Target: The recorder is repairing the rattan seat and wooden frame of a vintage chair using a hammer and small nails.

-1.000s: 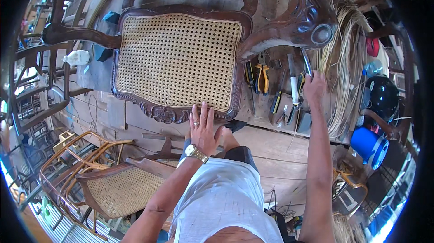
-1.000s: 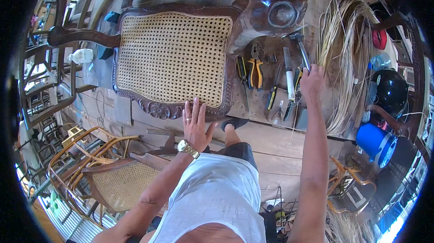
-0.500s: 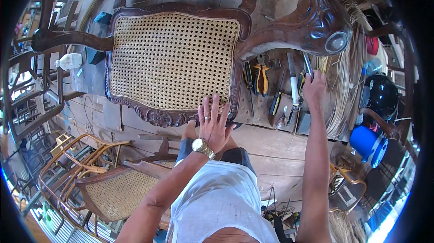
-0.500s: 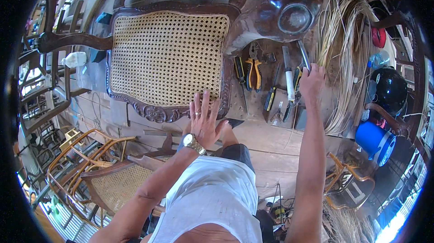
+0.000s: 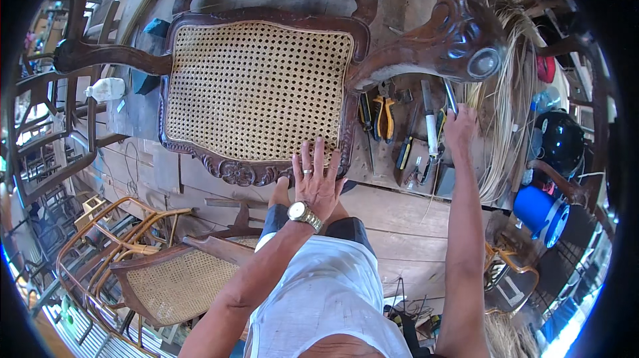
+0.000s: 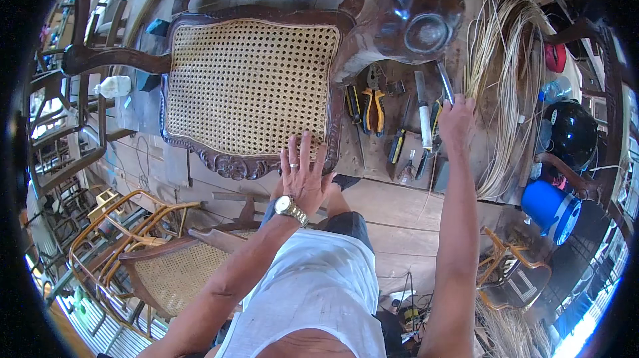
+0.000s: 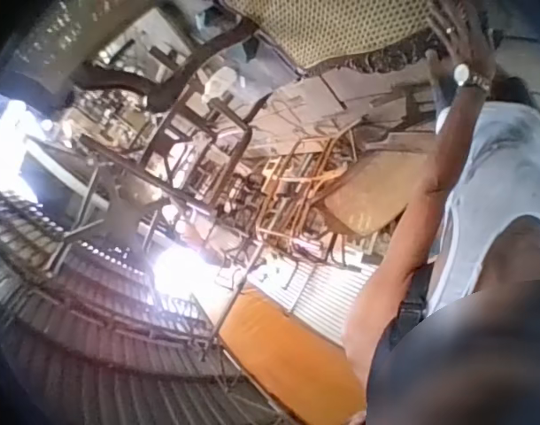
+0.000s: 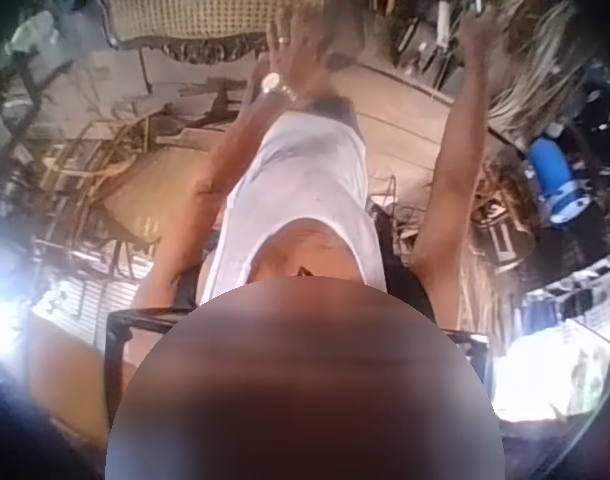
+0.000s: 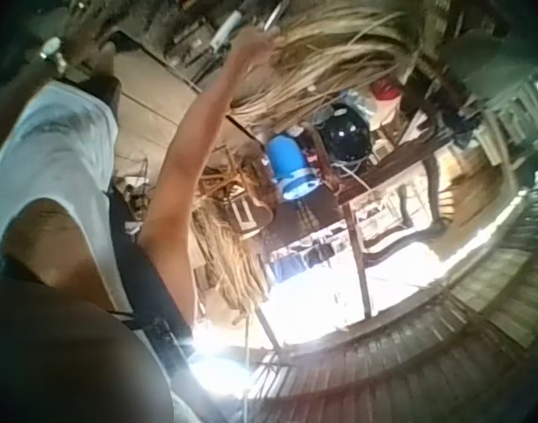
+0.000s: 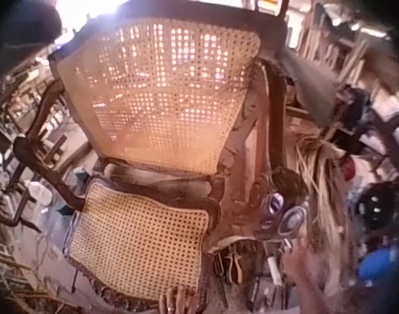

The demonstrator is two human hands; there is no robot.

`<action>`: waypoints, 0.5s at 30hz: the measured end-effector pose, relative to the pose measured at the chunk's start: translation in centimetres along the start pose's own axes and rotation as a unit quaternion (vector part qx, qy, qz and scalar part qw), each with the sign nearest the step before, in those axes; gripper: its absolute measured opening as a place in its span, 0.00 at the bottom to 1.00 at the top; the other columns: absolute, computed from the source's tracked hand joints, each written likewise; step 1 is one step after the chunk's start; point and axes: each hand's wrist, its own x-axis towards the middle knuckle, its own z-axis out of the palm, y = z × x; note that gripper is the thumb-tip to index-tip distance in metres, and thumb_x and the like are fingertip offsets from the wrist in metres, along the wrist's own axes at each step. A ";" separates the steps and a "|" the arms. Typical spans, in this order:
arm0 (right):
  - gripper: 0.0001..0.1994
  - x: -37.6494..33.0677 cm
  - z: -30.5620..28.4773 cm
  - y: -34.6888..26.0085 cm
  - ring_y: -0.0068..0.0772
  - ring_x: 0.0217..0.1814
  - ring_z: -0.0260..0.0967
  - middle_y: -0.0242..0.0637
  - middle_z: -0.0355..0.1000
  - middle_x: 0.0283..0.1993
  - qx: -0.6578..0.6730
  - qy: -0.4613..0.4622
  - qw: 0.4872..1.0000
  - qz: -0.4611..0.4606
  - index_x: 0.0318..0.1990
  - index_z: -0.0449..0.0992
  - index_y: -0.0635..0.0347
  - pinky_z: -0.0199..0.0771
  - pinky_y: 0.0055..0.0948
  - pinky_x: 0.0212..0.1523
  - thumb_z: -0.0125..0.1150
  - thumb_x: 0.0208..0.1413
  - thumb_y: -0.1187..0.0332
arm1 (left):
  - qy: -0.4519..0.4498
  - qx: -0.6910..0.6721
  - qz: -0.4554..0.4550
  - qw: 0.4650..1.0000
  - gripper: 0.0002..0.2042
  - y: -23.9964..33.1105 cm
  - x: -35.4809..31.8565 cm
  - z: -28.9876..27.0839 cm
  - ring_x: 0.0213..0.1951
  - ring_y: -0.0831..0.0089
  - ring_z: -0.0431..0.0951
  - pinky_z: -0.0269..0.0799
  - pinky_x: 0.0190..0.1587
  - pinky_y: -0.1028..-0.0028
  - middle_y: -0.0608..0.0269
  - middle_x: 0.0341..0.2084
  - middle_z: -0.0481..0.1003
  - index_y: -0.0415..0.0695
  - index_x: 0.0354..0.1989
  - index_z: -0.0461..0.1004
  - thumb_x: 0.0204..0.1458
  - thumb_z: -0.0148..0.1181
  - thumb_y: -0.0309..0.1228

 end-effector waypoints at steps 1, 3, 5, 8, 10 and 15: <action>0.15 0.0 -0.2 -0.2 0.57 0.56 0.69 0.50 0.69 0.51 0.002 -0.010 1.000 -0.002 0.51 0.75 0.58 0.70 0.53 0.55 0.56 0.65 0.59 | -0.010 -0.007 -0.006 1.000 0.35 0.0 0.0 -0.3 0.76 0.36 0.45 0.45 0.73 0.37 0.44 0.76 0.48 0.50 0.69 0.65 0.53 0.68 0.43; 0.14 -0.2 -0.4 -0.1 0.58 0.56 0.69 0.50 0.69 0.51 0.015 -0.012 1.000 0.006 0.51 0.75 0.59 0.70 0.53 0.55 0.57 0.65 0.61 | -0.016 -0.016 -0.011 1.000 0.36 -0.4 -0.3 -1.1 0.76 0.37 0.45 0.45 0.73 0.38 0.44 0.76 0.49 0.51 0.70 0.65 0.52 0.69 0.42; 0.12 -0.8 0.9 2.1 0.57 0.56 0.69 0.51 0.69 0.51 0.018 0.037 0.999 -0.005 0.50 0.74 0.61 0.70 0.52 0.54 0.57 0.65 0.64 | -0.016 -0.097 -0.011 0.995 0.36 -1.5 -0.7 -1.9 0.75 0.36 0.46 0.46 0.73 0.38 0.41 0.75 0.51 0.48 0.70 0.64 0.54 0.67 0.44; 0.10 -2.6 1.4 4.3 0.54 0.52 0.71 0.50 0.70 0.48 0.074 0.089 0.993 -0.035 0.47 0.73 0.63 0.71 0.50 0.50 0.58 0.65 0.66 | 0.023 -0.064 -0.017 0.998 0.31 -4.9 -3.8 -1.7 0.74 0.33 0.48 0.47 0.71 0.36 0.40 0.73 0.54 0.45 0.66 0.67 0.55 0.66 0.44; 0.10 -5.0 -2.5 1.1 0.50 0.46 0.73 0.48 0.71 0.44 0.133 0.080 0.988 -0.009 0.47 0.72 0.62 0.72 0.47 0.45 0.58 0.66 0.65 | 0.052 -0.030 -0.025 0.998 0.25 -7.5 -6.0 -1.8 0.73 0.31 0.49 0.49 0.70 0.33 0.42 0.72 0.56 0.46 0.60 0.72 0.55 0.66 0.41; 0.12 -13.2 -6.6 -1.2 0.34 0.27 0.73 0.40 0.71 0.27 0.308 -0.115 0.942 0.068 0.43 0.71 0.61 0.70 0.37 0.29 0.58 0.69 0.59 | 0.009 -0.037 -0.012 0.999 0.30 -5.6 -6.2 -2.8 0.74 0.35 0.49 0.49 0.72 0.38 0.44 0.73 0.56 0.43 0.64 0.70 0.54 0.67 0.42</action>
